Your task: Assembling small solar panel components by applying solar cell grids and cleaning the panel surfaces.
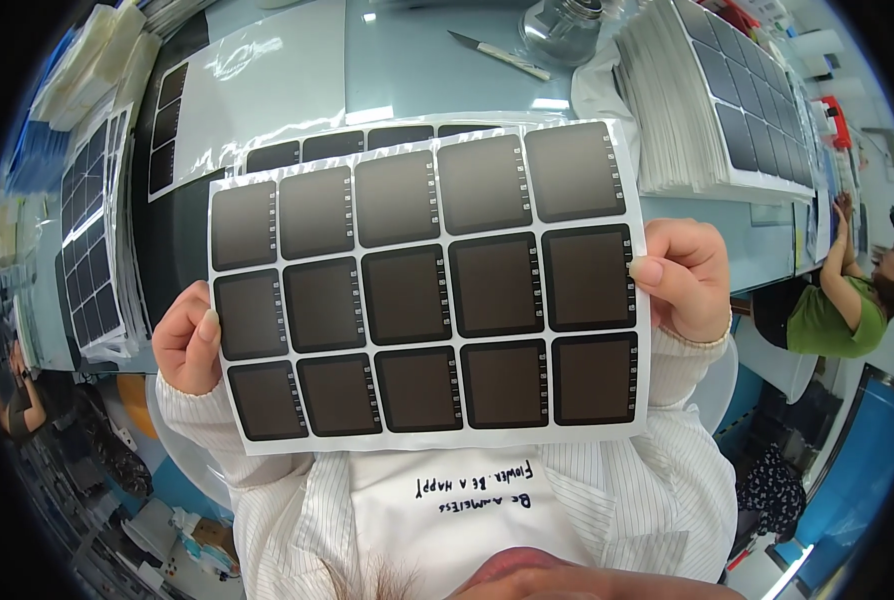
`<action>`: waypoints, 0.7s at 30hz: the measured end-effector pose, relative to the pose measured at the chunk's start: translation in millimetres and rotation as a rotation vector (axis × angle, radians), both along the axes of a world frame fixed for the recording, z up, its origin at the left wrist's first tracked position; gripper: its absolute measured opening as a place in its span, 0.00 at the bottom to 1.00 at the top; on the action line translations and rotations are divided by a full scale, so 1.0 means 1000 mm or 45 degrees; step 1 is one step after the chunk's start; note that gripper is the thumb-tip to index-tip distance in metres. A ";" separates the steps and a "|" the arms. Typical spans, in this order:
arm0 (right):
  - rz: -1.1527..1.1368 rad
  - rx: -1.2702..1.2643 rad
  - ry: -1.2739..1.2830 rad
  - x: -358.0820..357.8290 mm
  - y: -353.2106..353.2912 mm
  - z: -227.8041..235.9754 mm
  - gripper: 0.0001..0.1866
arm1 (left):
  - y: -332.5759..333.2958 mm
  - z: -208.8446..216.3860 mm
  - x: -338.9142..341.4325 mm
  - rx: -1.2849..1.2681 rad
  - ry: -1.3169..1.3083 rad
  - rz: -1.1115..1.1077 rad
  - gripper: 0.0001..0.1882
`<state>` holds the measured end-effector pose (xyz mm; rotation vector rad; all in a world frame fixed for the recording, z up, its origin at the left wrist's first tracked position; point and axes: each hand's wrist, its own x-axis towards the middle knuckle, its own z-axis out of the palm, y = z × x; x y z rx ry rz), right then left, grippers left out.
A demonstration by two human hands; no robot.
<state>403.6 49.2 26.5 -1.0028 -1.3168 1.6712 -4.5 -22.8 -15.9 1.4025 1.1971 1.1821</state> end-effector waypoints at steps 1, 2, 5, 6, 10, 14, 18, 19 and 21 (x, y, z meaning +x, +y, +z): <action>-0.004 -0.011 -0.001 0.000 0.000 0.001 0.08 | 0.000 0.000 0.000 0.000 -0.011 -0.007 0.14; -0.007 -0.022 -0.002 -0.001 0.000 0.002 0.09 | -0.001 0.001 0.000 -0.001 -0.021 -0.013 0.14; -0.043 -0.032 0.053 -0.001 0.000 -0.001 0.09 | 0.000 0.002 0.002 -0.007 -0.004 0.013 0.13; -0.037 -0.035 0.056 0.000 0.001 -0.002 0.09 | 0.001 0.002 0.001 -0.010 -0.001 0.018 0.13; -0.086 -0.126 0.036 0.005 0.007 -0.004 0.09 | 0.010 0.005 0.005 -0.039 -0.001 0.014 0.13; -0.127 -0.218 0.009 0.004 0.013 -0.007 0.09 | 0.017 0.004 0.007 -0.142 -0.031 0.055 0.13; -0.164 -0.179 0.130 0.003 0.015 -0.012 0.09 | 0.021 0.002 0.009 -0.178 -0.068 0.060 0.14; -0.167 -0.189 0.127 0.003 0.016 -0.013 0.09 | 0.021 0.001 0.007 -0.183 -0.073 0.053 0.14; -0.178 -0.195 0.144 0.001 0.015 -0.013 0.09 | 0.020 0.002 0.006 -0.190 -0.073 0.058 0.14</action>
